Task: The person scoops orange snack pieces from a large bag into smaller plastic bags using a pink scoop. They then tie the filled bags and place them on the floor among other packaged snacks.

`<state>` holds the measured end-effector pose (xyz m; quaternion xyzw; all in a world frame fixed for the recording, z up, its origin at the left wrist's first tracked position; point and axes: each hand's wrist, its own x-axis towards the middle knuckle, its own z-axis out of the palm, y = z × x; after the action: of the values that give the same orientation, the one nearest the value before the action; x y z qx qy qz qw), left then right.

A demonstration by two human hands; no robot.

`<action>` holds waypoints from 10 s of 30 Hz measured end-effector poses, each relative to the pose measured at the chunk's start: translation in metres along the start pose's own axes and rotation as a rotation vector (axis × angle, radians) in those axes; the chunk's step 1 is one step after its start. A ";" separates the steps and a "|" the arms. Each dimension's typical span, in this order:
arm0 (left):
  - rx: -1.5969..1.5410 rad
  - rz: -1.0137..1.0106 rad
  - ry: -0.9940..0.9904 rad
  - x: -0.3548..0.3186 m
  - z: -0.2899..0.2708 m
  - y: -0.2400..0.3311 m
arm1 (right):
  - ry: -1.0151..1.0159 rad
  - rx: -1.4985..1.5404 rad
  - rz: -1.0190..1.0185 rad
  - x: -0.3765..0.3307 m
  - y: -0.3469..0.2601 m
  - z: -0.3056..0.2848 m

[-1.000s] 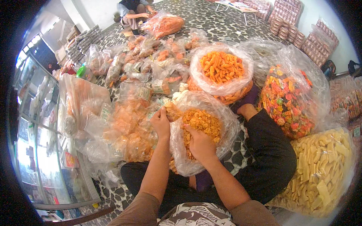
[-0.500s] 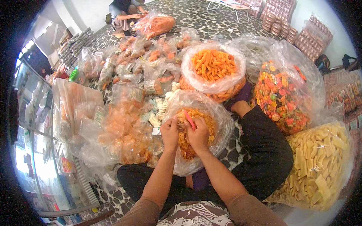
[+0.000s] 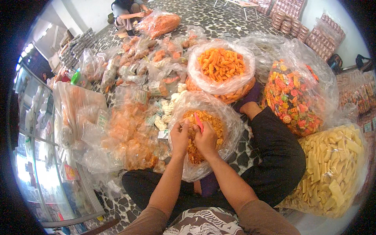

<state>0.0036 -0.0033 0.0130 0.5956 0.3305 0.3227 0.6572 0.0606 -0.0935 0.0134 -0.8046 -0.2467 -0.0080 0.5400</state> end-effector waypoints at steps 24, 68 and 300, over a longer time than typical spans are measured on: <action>-0.001 -0.012 -0.161 -0.007 0.000 -0.009 | 0.069 0.122 0.323 0.023 0.007 -0.001; 0.604 0.448 -0.042 0.029 0.009 0.020 | 0.012 0.063 0.308 0.046 -0.016 -0.044; -0.469 -0.076 -0.105 0.092 -0.002 0.052 | -0.284 -0.146 -0.118 0.004 -0.071 -0.058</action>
<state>0.0536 0.0776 0.0604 0.4300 0.2340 0.3341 0.8054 0.0499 -0.1215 0.1001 -0.8187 -0.3664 0.0563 0.4385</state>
